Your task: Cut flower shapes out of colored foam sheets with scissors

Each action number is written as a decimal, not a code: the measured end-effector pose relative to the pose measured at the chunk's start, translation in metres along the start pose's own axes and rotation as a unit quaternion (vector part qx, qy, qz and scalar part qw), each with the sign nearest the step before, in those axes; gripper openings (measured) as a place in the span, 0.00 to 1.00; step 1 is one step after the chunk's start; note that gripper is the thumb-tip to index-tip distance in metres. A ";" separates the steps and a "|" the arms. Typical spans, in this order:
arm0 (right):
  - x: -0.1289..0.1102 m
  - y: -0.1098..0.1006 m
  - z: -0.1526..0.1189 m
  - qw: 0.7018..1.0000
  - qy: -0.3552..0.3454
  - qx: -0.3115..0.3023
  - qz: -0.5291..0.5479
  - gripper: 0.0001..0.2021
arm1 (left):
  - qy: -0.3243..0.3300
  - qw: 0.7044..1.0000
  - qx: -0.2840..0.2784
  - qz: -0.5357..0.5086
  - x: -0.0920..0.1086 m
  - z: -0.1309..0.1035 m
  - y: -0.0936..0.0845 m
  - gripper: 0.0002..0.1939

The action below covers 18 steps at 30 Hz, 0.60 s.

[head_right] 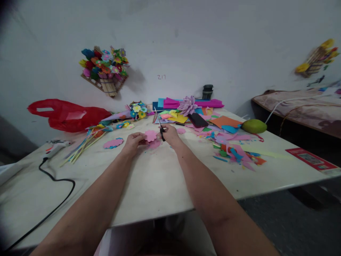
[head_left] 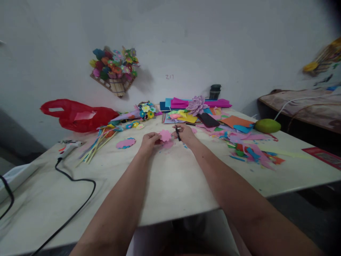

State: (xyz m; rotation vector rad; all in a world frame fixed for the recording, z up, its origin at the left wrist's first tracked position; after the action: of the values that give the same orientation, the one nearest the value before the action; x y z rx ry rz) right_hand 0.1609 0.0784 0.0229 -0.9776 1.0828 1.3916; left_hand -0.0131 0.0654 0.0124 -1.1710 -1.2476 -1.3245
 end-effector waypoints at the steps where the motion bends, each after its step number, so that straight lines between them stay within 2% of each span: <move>1: 0.000 -0.002 0.001 1.000 -0.001 0.010 -0.007 0.15 | 0.008 1.000 0.007 0.002 0.001 0.001 -0.003 0.14; 6: 0.002 -0.009 0.003 0.999 0.003 0.041 -0.030 0.13 | 0.058 0.998 0.040 0.008 0.006 0.004 -0.017 0.18; 13: 0.008 -0.007 0.003 0.998 0.020 0.031 -0.050 0.14 | 0.080 0.991 0.109 0.019 0.011 0.009 -0.036 0.18; 14: 0.009 -0.006 0.003 0.998 0.024 0.030 -0.053 0.13 | 0.082 0.987 0.137 0.027 0.013 0.009 -0.042 0.16; 16: 0.010 -0.005 0.003 0.998 0.025 0.028 -0.059 0.12 | 0.086 0.967 0.230 0.071 0.019 0.005 -0.059 0.13; 18: 0.011 -0.005 0.002 0.997 0.021 0.025 -0.068 0.11 | 0.061 0.926 0.329 0.178 0.025 -0.003 -0.076 0.11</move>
State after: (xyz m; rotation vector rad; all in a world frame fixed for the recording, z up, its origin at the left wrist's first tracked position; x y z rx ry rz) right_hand 0.1644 0.0836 0.0122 -1.0298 1.0576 1.2340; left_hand -0.0916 0.0648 0.0298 -0.7636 -1.1834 -0.6163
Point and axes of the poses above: each hand's wrist, its own z-axis towards the middle knuckle, its own y-axis out of the palm, x = y × z, the point moved 7 cm from there along z, towards the middle knuckle, and after that the axes turned 7 degrees about -y, right-handed, at the moved point
